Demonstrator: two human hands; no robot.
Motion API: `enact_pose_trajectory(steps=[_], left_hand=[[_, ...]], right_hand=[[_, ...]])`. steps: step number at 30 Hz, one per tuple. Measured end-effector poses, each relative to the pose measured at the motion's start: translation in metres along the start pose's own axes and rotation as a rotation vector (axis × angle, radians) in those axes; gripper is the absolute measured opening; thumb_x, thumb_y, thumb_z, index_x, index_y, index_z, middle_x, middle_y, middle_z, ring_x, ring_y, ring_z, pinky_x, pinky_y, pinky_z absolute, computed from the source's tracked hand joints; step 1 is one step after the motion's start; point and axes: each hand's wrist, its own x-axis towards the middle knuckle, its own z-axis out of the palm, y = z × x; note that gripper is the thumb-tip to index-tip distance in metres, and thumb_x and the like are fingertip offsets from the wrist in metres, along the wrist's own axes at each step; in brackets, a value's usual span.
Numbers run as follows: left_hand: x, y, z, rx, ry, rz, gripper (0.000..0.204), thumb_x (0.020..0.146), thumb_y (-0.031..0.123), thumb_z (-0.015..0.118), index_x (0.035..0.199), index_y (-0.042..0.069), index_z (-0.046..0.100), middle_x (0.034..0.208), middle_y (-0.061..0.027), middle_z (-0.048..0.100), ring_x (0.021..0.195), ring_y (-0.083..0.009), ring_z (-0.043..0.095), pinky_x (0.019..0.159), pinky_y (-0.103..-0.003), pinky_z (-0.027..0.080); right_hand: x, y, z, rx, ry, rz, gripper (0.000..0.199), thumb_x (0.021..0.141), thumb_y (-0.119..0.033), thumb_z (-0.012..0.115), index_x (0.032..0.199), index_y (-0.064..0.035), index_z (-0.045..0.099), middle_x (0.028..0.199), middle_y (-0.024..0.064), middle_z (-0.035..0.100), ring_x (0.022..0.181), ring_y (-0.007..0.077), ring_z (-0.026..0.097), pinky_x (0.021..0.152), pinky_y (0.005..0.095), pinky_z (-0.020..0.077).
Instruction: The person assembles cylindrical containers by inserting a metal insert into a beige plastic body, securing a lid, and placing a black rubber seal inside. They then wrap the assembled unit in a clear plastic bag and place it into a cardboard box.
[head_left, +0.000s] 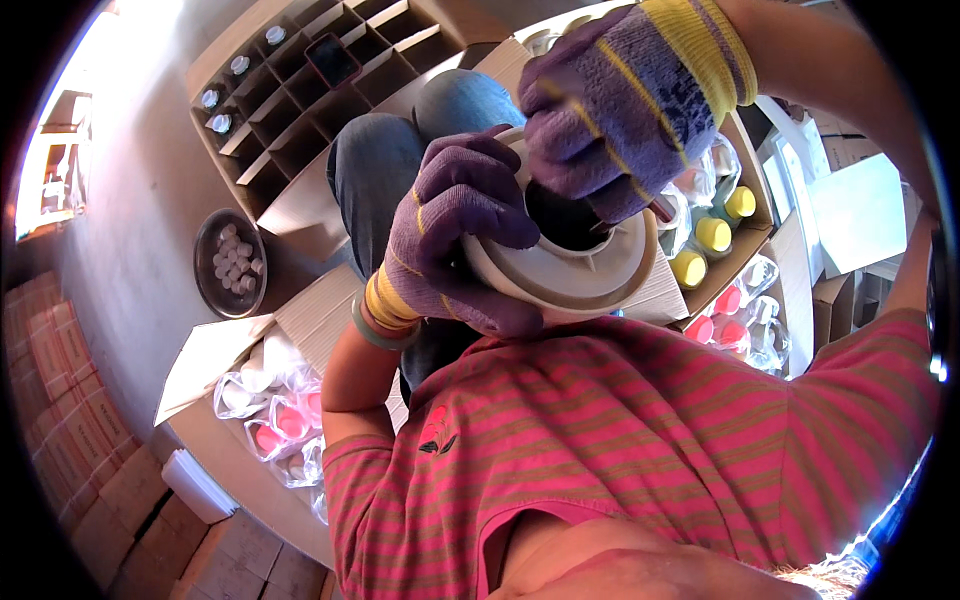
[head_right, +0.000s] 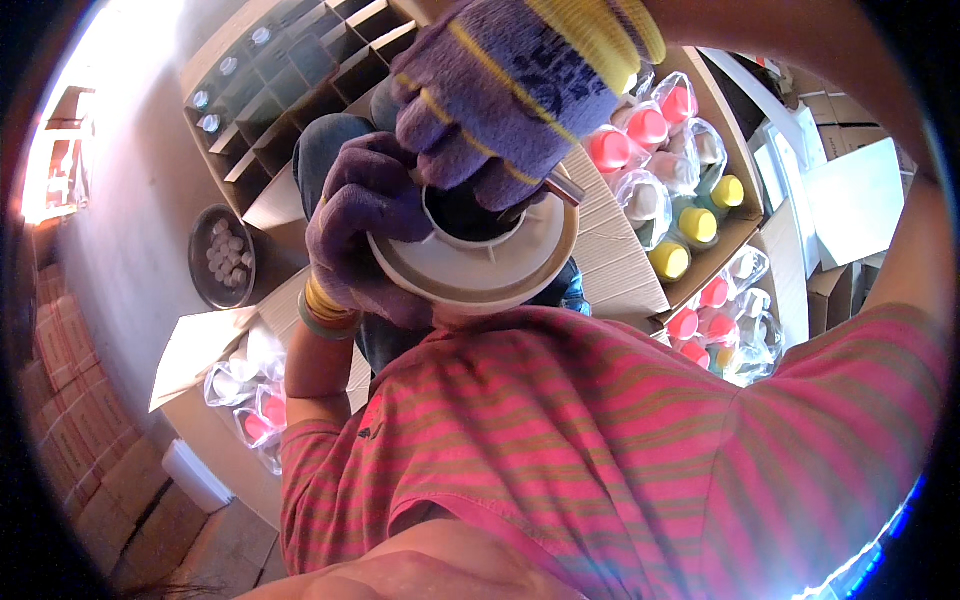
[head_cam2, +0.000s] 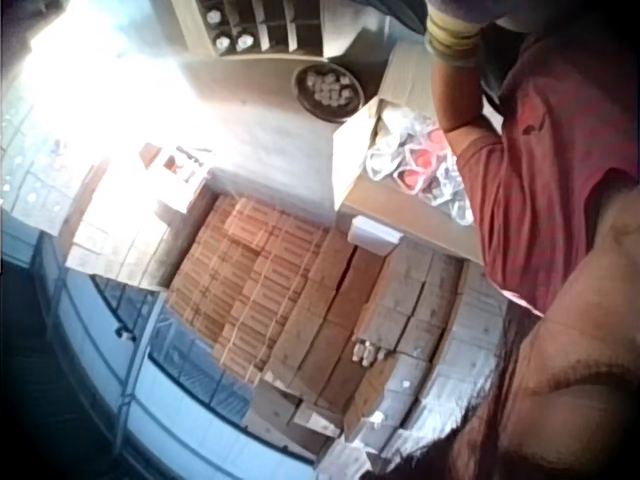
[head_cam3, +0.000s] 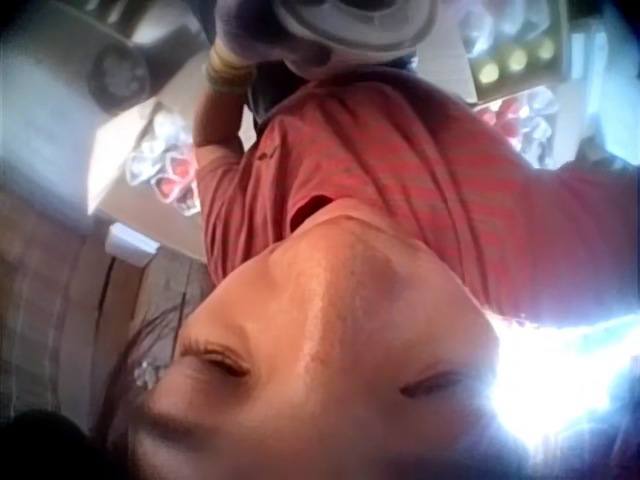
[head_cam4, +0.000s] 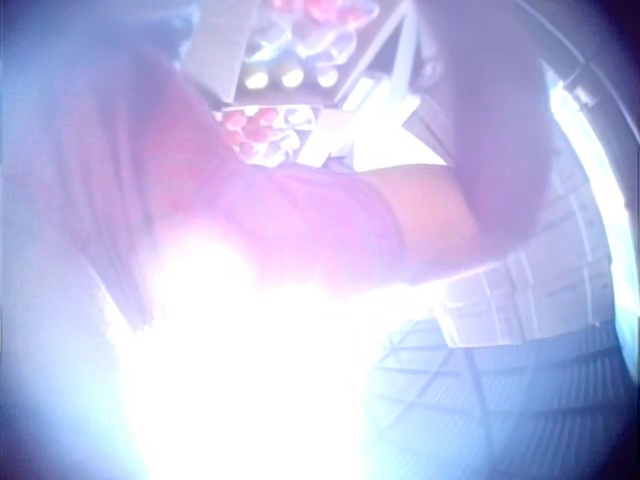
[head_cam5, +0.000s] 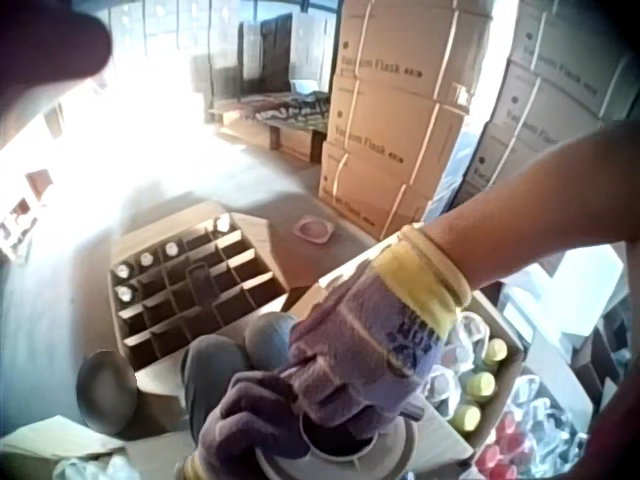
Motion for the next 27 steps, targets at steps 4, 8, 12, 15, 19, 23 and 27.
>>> enact_pose_trajectory(steps=[4, 8, 12, 15, 19, 23, 27], left_hand=[[0.005, -0.003, 0.003, -0.031, -0.044, 0.001, 0.063, 0.049, 0.045, 0.095, 0.096, 0.013, 0.068, 0.1, -0.005, 0.059, 0.101, -0.0287, 0.057, 0.1, -0.047, 0.043], [0.01, -0.003, 0.008, -0.032, -0.048, -0.017, 0.059, 0.053, 0.041, 0.095, 0.096, 0.013, 0.067, 0.101, -0.005, 0.059, 0.102, -0.029, 0.057, 0.1, -0.046, 0.042], [0.013, -0.003, 0.016, 0.011, -0.063, -0.035, 0.053, 0.056, 0.035, 0.094, 0.097, 0.013, 0.068, 0.1, -0.0048, 0.06, 0.105, -0.0296, 0.057, 0.104, -0.049, 0.041], [0.011, -0.005, 0.018, 0.006, -0.039, -0.03, 0.054, 0.056, 0.034, 0.094, 0.097, 0.012, 0.068, 0.1, -0.005, 0.06, 0.106, -0.0301, 0.057, 0.105, -0.05, 0.04], [0.005, -0.006, 0.015, -0.008, 0.001, -0.027, 0.056, 0.054, 0.035, 0.094, 0.098, 0.011, 0.068, 0.101, -0.0057, 0.061, 0.106, -0.0308, 0.057, 0.105, -0.05, 0.04], [-0.001, -0.006, 0.011, 0.032, 0.039, -0.039, 0.057, 0.054, 0.037, 0.093, 0.098, 0.01, 0.068, 0.102, -0.0074, 0.061, 0.107, -0.0321, 0.057, 0.102, -0.049, 0.043], [-0.011, -0.011, -0.01, 0.082, 0.122, -0.045, 0.06, 0.056, 0.041, 0.092, 0.097, 0.006, 0.067, 0.104, -0.0118, 0.058, 0.107, -0.0328, 0.057, 0.096, -0.046, 0.046]], right_hand=[[-0.005, -0.019, 0.009, 0.147, -0.032, 0.225, 0.03, 0.085, -0.038, 0.066, 0.087, -0.0084, 0.06, 0.077, 0.0096, 0.059, 0.07, 0.0296, 0.063, 0.061, 0.041, 0.0525], [-0.005, -0.021, -0.019, 0.043, -0.145, 0.132, 0.028, 0.088, -0.036, 0.063, 0.089, -0.0077, 0.061, 0.079, 0.0105, 0.06, 0.072, 0.0296, 0.064, 0.062, 0.0416, 0.0535], [0.0, -0.016, -0.05, -0.157, -0.327, -0.184, 0.027, 0.09, -0.034, 0.06, 0.09, -0.007, 0.061, 0.081, 0.0114, 0.061, 0.075, 0.0296, 0.066, 0.063, 0.0422, 0.0546], [-0.002, 0.001, -0.04, -0.019, -0.599, -0.095, 0.026, 0.095, -0.03, 0.052, 0.095, -0.0066, 0.063, 0.083, 0.013, 0.063, 0.075, 0.0284, 0.068, 0.063, 0.0409, 0.0568], [0.014, -0.008, -0.042, 0.52, -0.847, 0.681, 0.027, 0.1, -0.029, 0.046, 0.106, -0.0086, 0.063, 0.078, 0.0141, 0.068, 0.06, 0.0256, 0.067, 0.05, 0.036, 0.0565], [0.013, -0.011, -0.031, 0.854, -0.461, 1.133, 0.027, 0.101, -0.033, 0.047, 0.115, -0.013, 0.059, 0.07, 0.009, 0.067, 0.048, 0.0187, 0.062, 0.039, 0.0315, 0.0493], [0.01, 0.028, -0.027, 0.92, -0.153, 0.955, 0.027, 0.101, -0.033, 0.048, 0.116, -0.0136, 0.058, 0.07, 0.0082, 0.066, 0.048, 0.0174, 0.061, 0.038, 0.0307, 0.0481]])
